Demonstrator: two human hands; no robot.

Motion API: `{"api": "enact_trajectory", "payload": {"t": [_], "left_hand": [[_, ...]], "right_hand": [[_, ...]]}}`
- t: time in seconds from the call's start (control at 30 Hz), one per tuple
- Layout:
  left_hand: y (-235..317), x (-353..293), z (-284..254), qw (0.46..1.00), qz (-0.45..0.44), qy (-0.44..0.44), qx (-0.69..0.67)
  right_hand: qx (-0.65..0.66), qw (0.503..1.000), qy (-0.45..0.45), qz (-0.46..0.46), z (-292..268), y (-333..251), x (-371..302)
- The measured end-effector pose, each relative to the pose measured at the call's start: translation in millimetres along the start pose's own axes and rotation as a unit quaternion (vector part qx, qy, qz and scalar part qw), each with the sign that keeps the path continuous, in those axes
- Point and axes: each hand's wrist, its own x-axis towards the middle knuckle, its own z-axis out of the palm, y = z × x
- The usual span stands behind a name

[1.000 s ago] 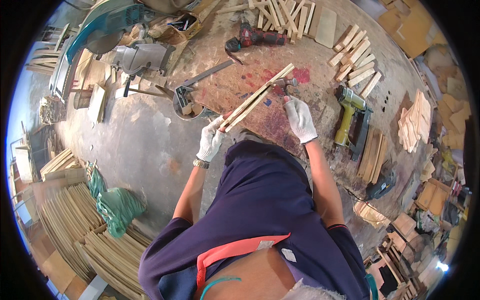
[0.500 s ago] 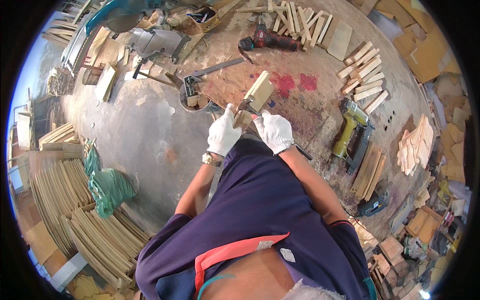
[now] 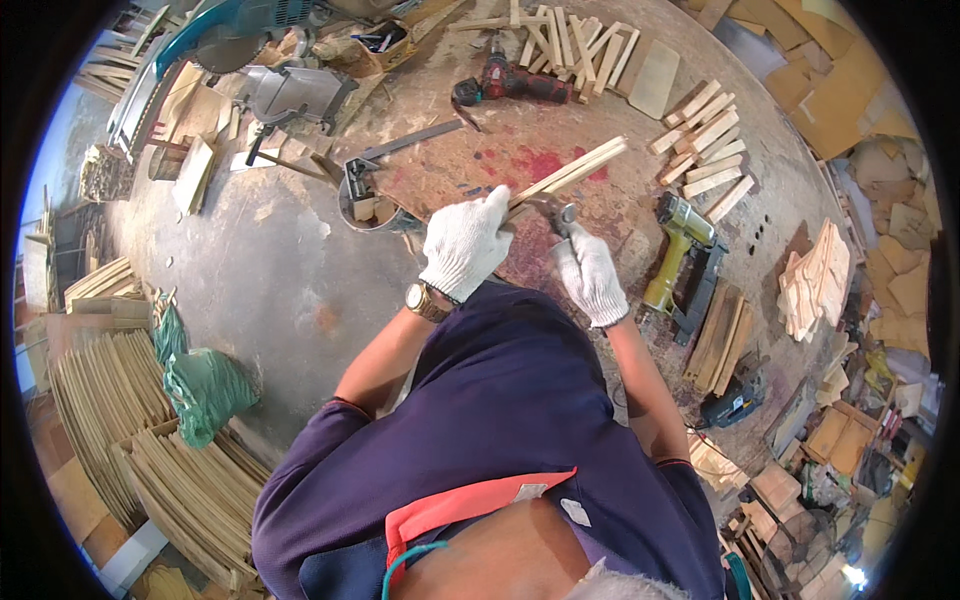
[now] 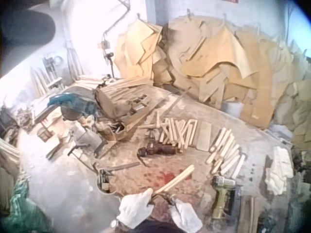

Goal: The person assembles small wooden pieces into a box-like structure using a nail gun and hammer. They align and fasten thin wooden strips to a base, then attach side panels, repeatedly adjusting and securing the components.

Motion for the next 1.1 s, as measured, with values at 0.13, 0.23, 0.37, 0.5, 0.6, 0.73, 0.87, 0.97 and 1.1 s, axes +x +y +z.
{"api": "enact_trajectory", "payload": {"t": [0.13,0.23,0.37,0.5,0.6,0.73,0.87,0.97,1.1], "left_hand": [[13,17,4,0.997,0.066,-0.020,-0.033],[6,36,50,0.995,0.059,-0.081,0.001],[-11,23,104,0.997,0.078,-0.012,0.002],[-16,23,102,0.996,0.046,-0.067,-0.028],[-13,32,73,0.995,0.046,-0.085,-0.039],[-18,14,38,0.994,0.088,-0.023,-0.058],[-39,11,48,0.991,0.066,-0.113,-0.028],[-47,22,72,0.992,0.121,0.031,-0.025],[-32,30,84,0.996,0.077,-0.046,-0.021]], "right_hand": [[-0.151,0.984,0.098,0.004,-16,1,-21],[-0.272,0.951,0.098,0.107,9,36,-22],[-0.276,0.944,0.140,0.115,18,86,-26],[-0.087,0.983,0.119,0.107,2,82,-17],[-0.081,0.980,0.110,0.147,-8,52,-8],[-0.059,0.981,0.126,0.132,-13,25,-23],[-0.050,0.988,0.065,0.131,19,63,-16],[-0.156,0.980,0.114,0.042,31,102,-12],[-0.072,0.986,0.108,0.105,25,100,-18]]}}
